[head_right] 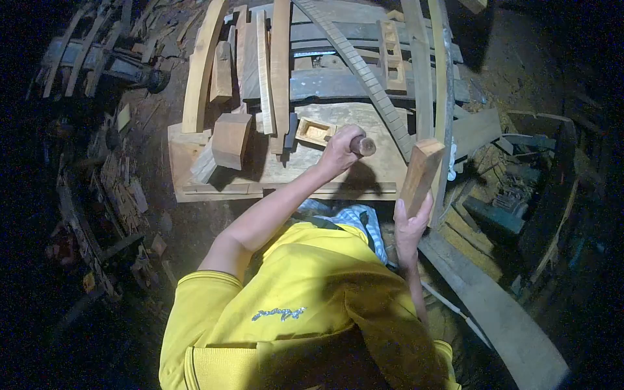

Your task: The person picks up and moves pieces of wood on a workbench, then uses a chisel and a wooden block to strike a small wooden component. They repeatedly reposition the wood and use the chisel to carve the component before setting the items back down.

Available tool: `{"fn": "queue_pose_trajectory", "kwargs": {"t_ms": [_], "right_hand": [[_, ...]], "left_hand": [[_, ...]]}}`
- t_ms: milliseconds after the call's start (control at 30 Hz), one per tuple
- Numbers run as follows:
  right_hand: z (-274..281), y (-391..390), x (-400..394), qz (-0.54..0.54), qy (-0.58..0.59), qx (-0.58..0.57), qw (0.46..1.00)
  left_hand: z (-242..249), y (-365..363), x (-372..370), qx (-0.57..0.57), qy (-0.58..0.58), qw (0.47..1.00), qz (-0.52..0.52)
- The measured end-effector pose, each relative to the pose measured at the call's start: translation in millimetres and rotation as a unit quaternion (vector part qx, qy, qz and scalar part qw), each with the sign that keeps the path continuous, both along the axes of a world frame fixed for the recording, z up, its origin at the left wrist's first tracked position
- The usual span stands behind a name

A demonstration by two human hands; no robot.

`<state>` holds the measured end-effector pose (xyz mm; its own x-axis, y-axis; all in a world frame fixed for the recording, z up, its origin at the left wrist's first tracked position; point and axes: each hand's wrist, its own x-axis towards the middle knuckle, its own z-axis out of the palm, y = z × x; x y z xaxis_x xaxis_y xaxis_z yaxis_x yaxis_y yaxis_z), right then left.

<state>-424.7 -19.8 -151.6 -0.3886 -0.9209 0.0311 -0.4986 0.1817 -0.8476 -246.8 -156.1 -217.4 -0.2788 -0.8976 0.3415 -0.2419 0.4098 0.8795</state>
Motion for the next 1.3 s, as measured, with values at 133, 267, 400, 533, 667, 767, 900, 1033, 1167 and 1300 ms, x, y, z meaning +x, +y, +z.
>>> {"fn": "queue_pose_trajectory", "kwargs": {"t_ms": [133, 267, 400, 533, 667, 767, 900, 1033, 1167, 1300], "right_hand": [[-6.9, -10.6, 12.5, 0.048, -0.002, 0.028, 0.998], [1.5, -28.5, 33.9, 0.128, 0.041, 0.083, 0.988], [-2.5, -22.6, 33.9, 0.035, -0.133, 0.035, 0.99], [-23.1, -26.3, 29.6, 0.109, 0.024, 0.075, 0.991], [-18.9, -18.3, 20.7, 0.07, 0.048, 0.059, 0.995], [-23.2, -10.4, 8.4, 0.038, 0.087, 0.049, 0.994], [-29.2, -0.2, -6.1, 0.002, -0.002, 0.037, 0.999], [-29.9, 6.3, -15.1, -0.007, -0.023, 0.069, 0.997], [-30.7, 4.3, -9.4, 0.001, -0.019, 0.035, 0.999], [-22.6, 2.9, -10.3, 0.007, -0.049, 0.067, 0.997]], "left_hand": [[-4.3, -0.4, 3.0, 0.003, 0.023, 0.997, 0.079], [-8.8, -4.7, 2.0, 0.017, 0.032, 0.995, 0.096], [-13.4, 1.8, -1.7, 0.003, 0.009, 0.997, 0.078], [-14.5, 2.2, -7.5, -0.035, -0.03, 0.999, 0.024], [-28.1, 18.2, -4.4, -0.094, -0.138, 0.979, -0.115], [-29.7, 13.4, -2.1, -0.122, -0.131, 0.972, -0.149], [14.1, -27.5, 18.4, -0.05, 0.002, 0.995, 0.081], [32.5, -55.1, 72.4, 0.242, -0.025, 0.958, 0.155], [28.3, -38.8, 81.4, 0.246, 0.101, 0.961, 0.071], [21.0, -5.2, 68.9, 0.138, -0.042, 0.989, 0.01]]}}
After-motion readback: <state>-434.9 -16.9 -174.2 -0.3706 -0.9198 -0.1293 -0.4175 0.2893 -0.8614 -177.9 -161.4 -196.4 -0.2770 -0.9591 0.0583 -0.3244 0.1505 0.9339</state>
